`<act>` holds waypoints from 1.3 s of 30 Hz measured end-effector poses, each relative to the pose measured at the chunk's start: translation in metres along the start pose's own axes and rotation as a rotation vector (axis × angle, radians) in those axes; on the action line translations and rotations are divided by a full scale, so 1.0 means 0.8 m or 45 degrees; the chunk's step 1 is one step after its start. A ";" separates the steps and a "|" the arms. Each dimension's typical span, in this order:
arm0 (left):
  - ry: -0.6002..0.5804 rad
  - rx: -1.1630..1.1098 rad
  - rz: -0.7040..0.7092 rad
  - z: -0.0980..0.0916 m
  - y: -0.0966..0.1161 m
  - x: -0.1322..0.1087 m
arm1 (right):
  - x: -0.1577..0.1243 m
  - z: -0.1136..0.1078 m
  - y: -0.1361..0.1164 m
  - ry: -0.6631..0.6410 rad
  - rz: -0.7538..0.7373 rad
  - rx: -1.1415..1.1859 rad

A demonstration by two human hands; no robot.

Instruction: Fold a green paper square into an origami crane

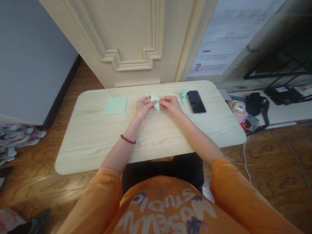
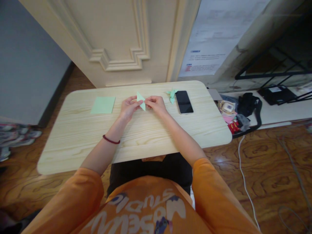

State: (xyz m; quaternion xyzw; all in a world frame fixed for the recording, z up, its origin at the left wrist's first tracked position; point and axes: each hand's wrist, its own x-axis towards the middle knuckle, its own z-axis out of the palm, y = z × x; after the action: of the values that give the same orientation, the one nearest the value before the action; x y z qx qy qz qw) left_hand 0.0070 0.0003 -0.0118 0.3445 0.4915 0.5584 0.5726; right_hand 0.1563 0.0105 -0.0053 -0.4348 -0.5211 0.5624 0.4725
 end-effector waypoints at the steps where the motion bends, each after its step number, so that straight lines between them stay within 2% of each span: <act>1: -0.006 0.017 -0.009 -0.001 0.001 0.000 | 0.000 -0.002 -0.001 -0.015 -0.008 -0.014; 5: 0.000 0.068 0.005 -0.001 0.001 0.000 | -0.001 -0.003 -0.001 -0.025 -0.009 0.002; 11: 0.157 0.062 0.256 0.009 -0.009 -0.002 | -0.002 0.010 0.006 0.058 0.141 0.229; 15: 0.239 0.001 0.338 0.012 -0.012 -0.001 | -0.003 0.017 0.008 0.048 0.189 0.320; 25: 0.428 -0.335 0.265 -0.002 -0.012 0.015 | -0.009 0.019 0.009 -0.103 0.233 0.172; 28: 0.378 -0.369 0.216 -0.008 -0.008 0.016 | -0.006 0.016 0.011 -0.068 0.199 0.143; 34: 0.117 -0.187 0.073 -0.004 -0.007 0.007 | 0.004 0.006 0.012 0.091 0.028 0.224; 39: 0.068 -0.022 0.059 0.001 -0.005 0.000 | 0.005 0.003 0.009 0.089 0.026 0.219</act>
State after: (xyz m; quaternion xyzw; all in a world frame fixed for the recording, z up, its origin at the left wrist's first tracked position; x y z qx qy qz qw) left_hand 0.0093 0.0000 -0.0154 0.3357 0.4936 0.5848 0.5492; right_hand 0.1528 0.0141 -0.0122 -0.4172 -0.4496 0.5944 0.5201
